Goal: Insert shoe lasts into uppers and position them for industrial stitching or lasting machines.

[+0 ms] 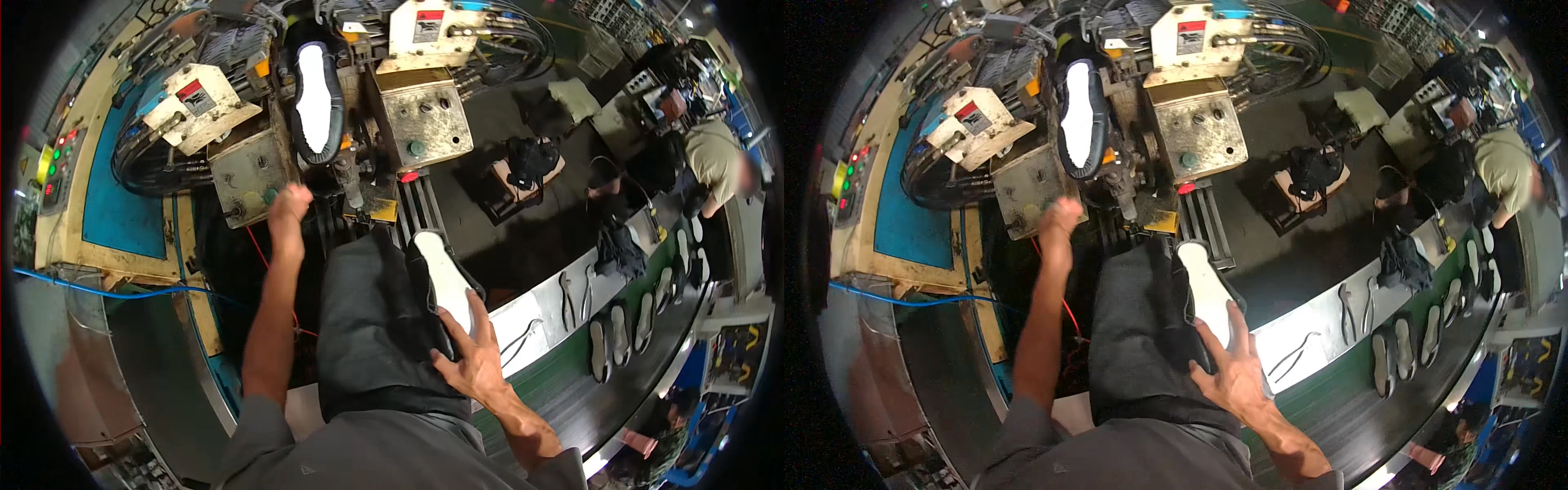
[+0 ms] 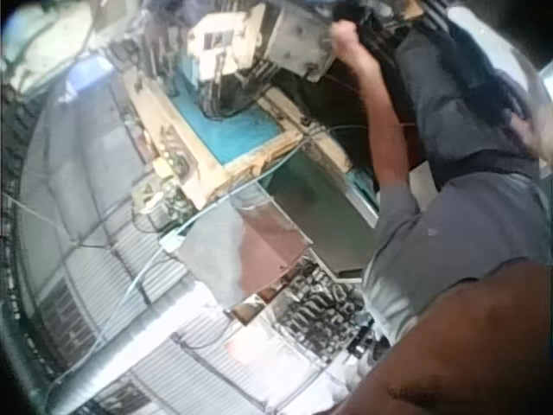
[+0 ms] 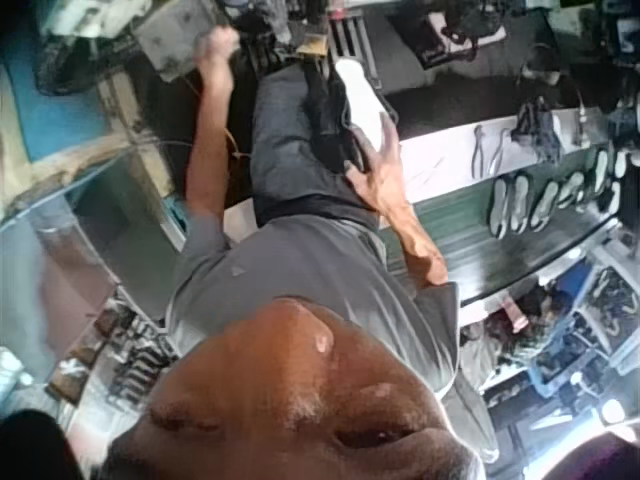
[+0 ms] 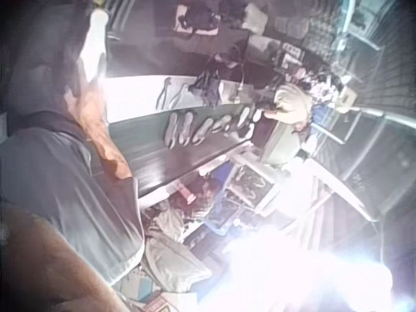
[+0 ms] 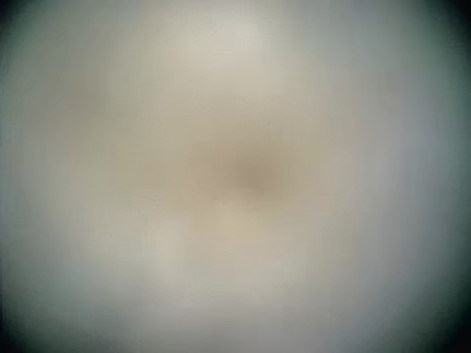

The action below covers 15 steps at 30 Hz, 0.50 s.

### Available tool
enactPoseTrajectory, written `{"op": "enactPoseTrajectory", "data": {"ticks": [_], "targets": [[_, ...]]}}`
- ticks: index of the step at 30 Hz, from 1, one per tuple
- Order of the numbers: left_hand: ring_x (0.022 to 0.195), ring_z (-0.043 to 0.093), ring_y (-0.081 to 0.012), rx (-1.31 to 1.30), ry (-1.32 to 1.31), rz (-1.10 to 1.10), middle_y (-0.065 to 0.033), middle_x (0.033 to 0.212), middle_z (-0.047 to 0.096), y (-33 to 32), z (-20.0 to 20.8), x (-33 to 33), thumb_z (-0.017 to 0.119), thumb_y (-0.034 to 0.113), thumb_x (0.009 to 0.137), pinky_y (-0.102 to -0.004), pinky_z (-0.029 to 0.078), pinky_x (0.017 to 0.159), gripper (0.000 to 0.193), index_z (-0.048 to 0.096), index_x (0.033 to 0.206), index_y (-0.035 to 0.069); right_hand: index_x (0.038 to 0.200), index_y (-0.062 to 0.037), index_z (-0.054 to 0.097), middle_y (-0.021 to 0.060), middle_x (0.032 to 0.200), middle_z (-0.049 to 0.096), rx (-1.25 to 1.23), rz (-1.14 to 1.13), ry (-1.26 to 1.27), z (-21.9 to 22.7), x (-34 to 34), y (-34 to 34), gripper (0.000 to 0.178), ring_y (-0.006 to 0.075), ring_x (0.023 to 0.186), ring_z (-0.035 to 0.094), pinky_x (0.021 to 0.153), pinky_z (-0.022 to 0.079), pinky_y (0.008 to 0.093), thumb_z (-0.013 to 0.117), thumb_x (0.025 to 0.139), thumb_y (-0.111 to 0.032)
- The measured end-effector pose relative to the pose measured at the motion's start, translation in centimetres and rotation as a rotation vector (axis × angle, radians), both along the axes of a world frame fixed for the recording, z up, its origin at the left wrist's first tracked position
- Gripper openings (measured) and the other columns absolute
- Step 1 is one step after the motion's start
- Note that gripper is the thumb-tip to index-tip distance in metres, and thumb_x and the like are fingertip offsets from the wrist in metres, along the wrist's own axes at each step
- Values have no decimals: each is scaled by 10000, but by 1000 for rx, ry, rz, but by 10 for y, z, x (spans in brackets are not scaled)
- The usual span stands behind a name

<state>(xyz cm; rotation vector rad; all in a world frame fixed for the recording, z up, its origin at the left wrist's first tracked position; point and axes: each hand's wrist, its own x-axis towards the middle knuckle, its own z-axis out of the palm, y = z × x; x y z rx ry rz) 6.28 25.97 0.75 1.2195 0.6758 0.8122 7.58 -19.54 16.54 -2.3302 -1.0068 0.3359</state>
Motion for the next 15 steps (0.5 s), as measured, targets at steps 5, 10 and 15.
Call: {"op": "enactPoseTrajectory", "data": {"ticks": [5, 10, 15], "targets": [[1341, 659, -288, -301, -137, -271, -179, 1500, 665, 44, 111, 83, 504, 544, 1156, -470, 439, 1228, 696, 488, 1605, 12, 1533, -177, 653, 323, 1726, 266, 3, -40, -111, 30, 43, 35, 746, 545, 1388, 525, 1124, 522, 577, 868, 821, -232], [1226, 718, -254, -568, -186, -419, -89, 1369, 752, 65, 132, 132, 748, 470, 1044, -466, 566, 1101, 585, 657, 1478, 88, 1540, -172, 645, 333, 1718, 276, 54, -29, -221, 54, 75, 95, 755, 533, 1383, 530, 1129, 501, 574, 867, 821, -242], [1207, 736, -298, -356, -357, -438, -177, 1400, 714, 67, 131, 90, 612, 425, 1114, -467, 602, 1073, 609, 532, 1552, 9, 1542, -173, 635, 360, 1694, 309, 100, 46, -312, 78, 112, 182, 790, 554, 1456, 484, 1191, 465, 582, 858, 789, -262]]}}
